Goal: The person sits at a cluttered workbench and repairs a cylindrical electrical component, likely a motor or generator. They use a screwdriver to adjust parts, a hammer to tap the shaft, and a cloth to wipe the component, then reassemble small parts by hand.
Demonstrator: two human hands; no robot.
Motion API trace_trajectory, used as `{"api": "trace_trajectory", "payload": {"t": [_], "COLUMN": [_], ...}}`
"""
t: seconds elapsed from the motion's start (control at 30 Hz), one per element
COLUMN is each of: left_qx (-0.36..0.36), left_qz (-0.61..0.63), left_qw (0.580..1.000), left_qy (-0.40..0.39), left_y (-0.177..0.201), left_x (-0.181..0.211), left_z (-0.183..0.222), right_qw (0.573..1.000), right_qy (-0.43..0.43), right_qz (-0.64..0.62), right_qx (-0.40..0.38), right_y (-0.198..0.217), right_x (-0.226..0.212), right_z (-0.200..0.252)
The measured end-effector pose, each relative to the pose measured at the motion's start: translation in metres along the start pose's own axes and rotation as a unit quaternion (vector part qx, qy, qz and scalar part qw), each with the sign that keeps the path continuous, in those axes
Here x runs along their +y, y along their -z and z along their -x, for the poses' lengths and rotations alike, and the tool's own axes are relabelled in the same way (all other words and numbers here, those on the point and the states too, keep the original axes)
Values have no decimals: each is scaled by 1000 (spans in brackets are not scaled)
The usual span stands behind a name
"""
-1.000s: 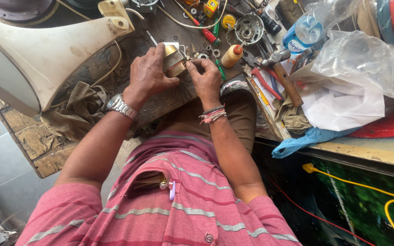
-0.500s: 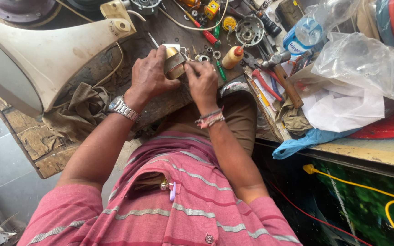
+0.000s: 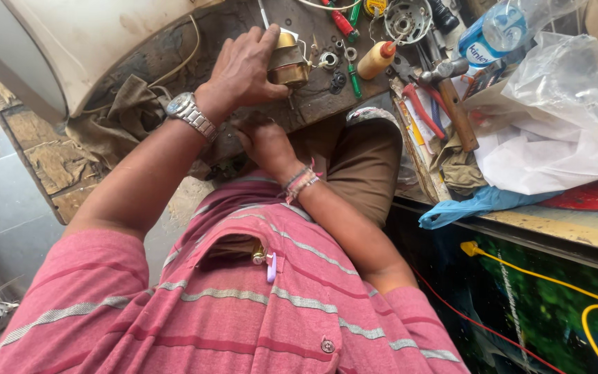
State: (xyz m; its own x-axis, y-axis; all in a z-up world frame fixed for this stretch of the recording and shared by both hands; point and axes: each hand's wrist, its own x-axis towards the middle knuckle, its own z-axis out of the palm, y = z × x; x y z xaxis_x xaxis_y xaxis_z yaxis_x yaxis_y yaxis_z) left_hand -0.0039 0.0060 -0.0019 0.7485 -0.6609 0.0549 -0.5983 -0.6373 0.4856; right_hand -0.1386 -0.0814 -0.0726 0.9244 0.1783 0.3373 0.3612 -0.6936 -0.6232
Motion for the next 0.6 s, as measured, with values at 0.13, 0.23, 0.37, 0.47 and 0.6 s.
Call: {"api": "trace_trajectory", "payload": {"t": [0.13, 0.23, 0.37, 0.47, 0.6], "left_qx": [42, 63, 62, 42, 85], "left_qz": [-1, -3, -22, -38, -37], "left_qw": [999, 997, 997, 998, 992], "left_qy": [-22, -33, -35, -37, -79], "left_y": [-1, -2, 0, 1, 0], "left_x": [2, 6, 10, 11, 16], "left_z": [3, 2, -1, 1, 5], "right_qw": [981, 959, 967, 967, 966], "right_qy": [39, 60, 55, 30, 33], "right_qz": [174, 258, 241, 235, 238], "right_qx": [-80, -99, -64, -97, -101], "right_y": [-36, -50, -57, -63, -60], "right_x": [17, 21, 28, 32, 33], "right_z": [-7, -7, -5, 3, 10]}}
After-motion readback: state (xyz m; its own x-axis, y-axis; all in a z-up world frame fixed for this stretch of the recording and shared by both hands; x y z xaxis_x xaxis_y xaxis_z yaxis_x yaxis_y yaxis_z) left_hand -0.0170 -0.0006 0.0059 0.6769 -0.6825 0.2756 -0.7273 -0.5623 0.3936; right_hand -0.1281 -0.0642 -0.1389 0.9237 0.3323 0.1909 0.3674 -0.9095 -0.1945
